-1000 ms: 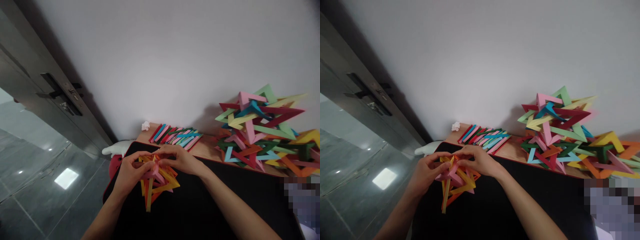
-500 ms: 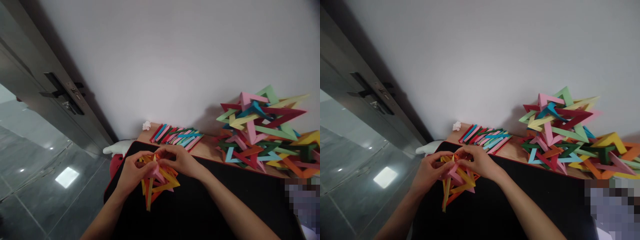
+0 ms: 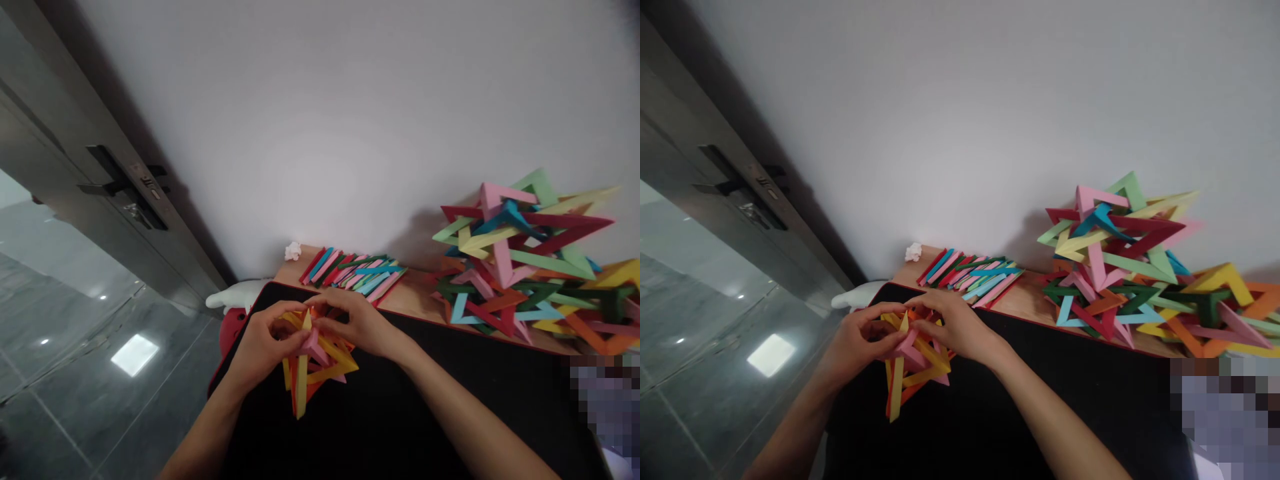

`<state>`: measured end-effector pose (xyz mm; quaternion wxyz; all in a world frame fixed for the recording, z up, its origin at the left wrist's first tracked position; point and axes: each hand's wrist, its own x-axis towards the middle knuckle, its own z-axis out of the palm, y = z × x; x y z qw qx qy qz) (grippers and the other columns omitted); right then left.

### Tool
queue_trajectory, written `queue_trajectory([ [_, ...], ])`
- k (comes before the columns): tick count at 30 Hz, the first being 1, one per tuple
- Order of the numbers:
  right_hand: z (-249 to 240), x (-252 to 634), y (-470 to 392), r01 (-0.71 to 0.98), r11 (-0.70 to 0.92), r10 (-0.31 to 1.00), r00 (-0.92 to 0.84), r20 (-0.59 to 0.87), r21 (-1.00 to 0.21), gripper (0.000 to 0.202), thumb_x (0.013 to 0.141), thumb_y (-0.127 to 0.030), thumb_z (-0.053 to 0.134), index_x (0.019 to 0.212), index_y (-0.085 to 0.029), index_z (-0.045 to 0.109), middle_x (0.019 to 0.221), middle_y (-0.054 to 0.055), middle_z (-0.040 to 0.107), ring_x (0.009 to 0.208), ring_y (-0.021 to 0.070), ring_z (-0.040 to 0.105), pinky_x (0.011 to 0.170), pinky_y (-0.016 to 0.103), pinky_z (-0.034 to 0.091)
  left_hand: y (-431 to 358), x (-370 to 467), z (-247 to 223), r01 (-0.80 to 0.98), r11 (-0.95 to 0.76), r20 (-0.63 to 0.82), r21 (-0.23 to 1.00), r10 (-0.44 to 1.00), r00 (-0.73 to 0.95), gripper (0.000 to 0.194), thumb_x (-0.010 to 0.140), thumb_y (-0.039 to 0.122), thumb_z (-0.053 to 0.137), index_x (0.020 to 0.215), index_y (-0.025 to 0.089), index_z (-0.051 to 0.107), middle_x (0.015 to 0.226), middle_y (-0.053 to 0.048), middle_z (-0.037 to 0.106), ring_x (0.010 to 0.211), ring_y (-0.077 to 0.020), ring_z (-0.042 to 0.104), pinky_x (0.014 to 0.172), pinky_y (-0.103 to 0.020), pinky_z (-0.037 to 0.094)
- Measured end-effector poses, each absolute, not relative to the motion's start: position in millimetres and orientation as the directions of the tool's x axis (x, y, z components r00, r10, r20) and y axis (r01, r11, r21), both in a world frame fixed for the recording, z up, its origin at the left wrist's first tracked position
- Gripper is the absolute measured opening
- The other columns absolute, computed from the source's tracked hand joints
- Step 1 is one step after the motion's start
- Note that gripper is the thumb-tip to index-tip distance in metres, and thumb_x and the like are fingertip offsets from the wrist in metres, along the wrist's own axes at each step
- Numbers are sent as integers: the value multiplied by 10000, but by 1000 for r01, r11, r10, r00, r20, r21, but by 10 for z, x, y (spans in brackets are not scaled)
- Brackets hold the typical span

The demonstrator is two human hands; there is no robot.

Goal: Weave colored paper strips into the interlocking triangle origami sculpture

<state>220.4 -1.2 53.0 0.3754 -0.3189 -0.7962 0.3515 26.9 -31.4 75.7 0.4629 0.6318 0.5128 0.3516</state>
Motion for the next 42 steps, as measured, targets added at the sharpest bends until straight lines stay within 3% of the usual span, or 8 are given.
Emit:
queue_trajectory([
  [8, 505, 2186, -2, 225, 524, 782, -509, 360, -821, 213, 852, -183, 590, 1051, -207, 664, 926, 47, 645, 817, 154, 612, 686, 266, 510, -346, 314, 808, 416, -81, 3, 906, 983, 186, 301, 744, 242, 649, 1031, 148, 651, 901, -76, 720, 737, -183, 677, 540, -222, 505],
  [16, 523, 2183, -8, 225, 525, 784, -503, 364, -821, 193, 850, -198, 605, 1031, -212, 670, 902, 37, 646, 795, 148, 611, 673, 257, 502, -346, 340, 821, 399, -44, -34, 916, 982, 186, 289, 780, 294, 632, 1038, 164, 643, 801, -44, 715, 670, -180, 681, 549, -243, 536],
  [22, 520, 2177, -12, 237, 520, 793, -492, 360, -821, 192, 841, -202, 606, 1019, -211, 677, 890, 37, 657, 801, 156, 615, 676, 265, 501, -361, 386, 823, 406, -81, 24, 910, 989, 143, 240, 771, 227, 605, 1001, 179, 650, 776, -27, 701, 685, -176, 681, 535, -228, 529],
  [32, 494, 2153, -8, 183, 408, 851, -431, 301, -894, 169, 789, -173, 637, 953, -199, 667, 824, 23, 684, 745, 145, 644, 654, 263, 528, -320, 357, 797, 410, -101, 18, 906, 979, 203, 313, 772, 259, 627, 1070, 168, 665, 842, -61, 732, 715, -191, 690, 603, -263, 550],
  [42, 458, 2121, -23, 134, 369, 892, -329, 310, -920, 102, 750, -266, 704, 790, -184, 658, 773, 23, 685, 681, 142, 643, 594, 255, 531, -298, 314, 833, 354, -31, -35, 935, 983, 178, 279, 747, 316, 689, 986, 172, 705, 719, -33, 723, 630, -169, 671, 505, -215, 509],
])
